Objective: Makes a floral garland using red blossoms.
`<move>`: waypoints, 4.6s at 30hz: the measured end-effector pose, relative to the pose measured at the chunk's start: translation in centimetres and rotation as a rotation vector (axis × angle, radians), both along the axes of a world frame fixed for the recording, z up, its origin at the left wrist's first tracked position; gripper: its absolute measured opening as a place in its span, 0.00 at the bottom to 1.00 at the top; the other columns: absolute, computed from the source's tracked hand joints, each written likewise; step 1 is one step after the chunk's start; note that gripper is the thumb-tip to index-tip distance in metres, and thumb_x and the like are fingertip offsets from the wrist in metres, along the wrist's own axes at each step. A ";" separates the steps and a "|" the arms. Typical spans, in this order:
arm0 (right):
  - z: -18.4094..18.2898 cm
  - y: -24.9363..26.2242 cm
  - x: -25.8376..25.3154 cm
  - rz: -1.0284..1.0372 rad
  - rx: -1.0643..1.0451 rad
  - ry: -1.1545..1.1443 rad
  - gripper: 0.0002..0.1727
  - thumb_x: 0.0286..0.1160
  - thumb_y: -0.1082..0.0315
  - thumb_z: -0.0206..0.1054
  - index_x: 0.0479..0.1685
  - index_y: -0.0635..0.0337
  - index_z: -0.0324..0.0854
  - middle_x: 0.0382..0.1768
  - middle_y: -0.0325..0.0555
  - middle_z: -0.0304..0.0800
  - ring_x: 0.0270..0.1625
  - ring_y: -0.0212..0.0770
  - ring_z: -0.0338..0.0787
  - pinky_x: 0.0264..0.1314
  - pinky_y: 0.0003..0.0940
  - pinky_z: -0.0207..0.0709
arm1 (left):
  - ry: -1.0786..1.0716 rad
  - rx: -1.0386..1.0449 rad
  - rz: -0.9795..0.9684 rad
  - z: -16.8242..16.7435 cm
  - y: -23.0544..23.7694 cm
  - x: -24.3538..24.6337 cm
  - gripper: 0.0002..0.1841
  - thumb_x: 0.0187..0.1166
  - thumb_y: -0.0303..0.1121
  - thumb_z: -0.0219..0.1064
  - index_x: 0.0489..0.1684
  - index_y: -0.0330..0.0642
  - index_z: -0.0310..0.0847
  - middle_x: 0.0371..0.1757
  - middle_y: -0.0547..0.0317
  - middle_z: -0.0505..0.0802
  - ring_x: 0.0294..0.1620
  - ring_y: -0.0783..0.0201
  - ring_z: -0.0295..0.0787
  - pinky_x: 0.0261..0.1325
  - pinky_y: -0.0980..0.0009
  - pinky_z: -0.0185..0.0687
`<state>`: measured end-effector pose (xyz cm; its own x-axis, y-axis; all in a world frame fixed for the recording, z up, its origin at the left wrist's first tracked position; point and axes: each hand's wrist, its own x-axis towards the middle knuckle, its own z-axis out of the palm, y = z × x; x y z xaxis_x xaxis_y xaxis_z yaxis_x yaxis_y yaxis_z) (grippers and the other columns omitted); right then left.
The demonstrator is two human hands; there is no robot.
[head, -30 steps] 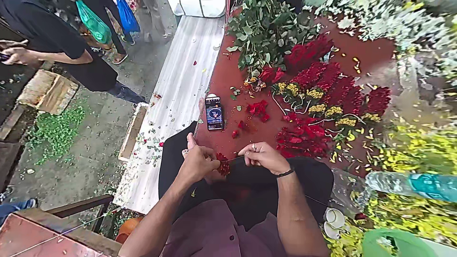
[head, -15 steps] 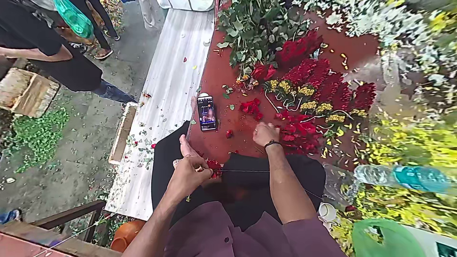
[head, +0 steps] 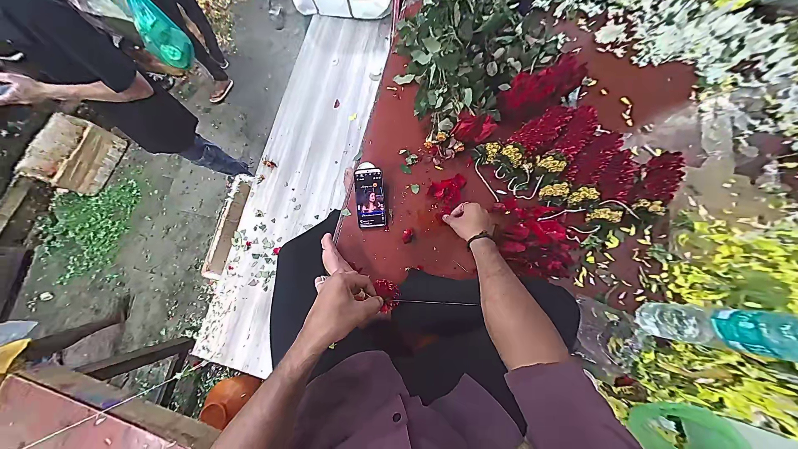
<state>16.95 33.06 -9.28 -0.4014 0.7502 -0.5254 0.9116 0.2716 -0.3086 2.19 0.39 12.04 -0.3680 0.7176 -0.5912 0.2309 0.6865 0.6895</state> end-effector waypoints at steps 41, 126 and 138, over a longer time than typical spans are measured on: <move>2.6 0.6 0.3 -0.191 -0.269 0.468 0.18 0.71 0.73 0.73 0.60 0.55 0.90 0.42 0.50 0.92 0.33 0.42 0.88 0.36 0.42 0.84 | 0.063 0.061 -0.011 1.3 -0.4 1.1 0.09 0.68 0.46 0.76 0.28 0.53 0.91 0.29 0.70 0.86 0.34 0.72 0.77 0.40 0.67 0.72; 17.0 -15.3 2.8 0.285 -0.691 0.978 0.06 0.71 0.63 0.76 0.33 0.54 0.95 0.33 0.34 0.94 0.39 0.27 0.91 0.44 0.26 0.86 | 0.376 -0.100 -0.236 0.8 3.4 -1.5 0.09 0.67 0.45 0.73 0.22 0.54 0.90 0.32 0.64 0.90 0.51 0.54 0.85 0.64 0.32 0.70; 14.3 -15.3 2.8 -0.155 -1.040 1.441 0.07 0.69 0.73 0.75 0.43 0.53 0.90 0.33 0.36 0.93 0.29 0.26 0.86 0.33 0.23 0.81 | 0.124 0.502 -0.085 2.3 9.5 1.2 0.08 0.75 0.40 0.74 0.33 0.47 0.93 0.35 0.65 0.92 0.46 0.66 0.87 0.55 0.59 0.83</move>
<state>19.80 17.73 5.03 -0.8919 0.4426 -0.0926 -0.2120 -0.5901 -0.7790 3.43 9.88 14.36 -0.3413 0.9320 -0.1222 0.3725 0.2535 0.8927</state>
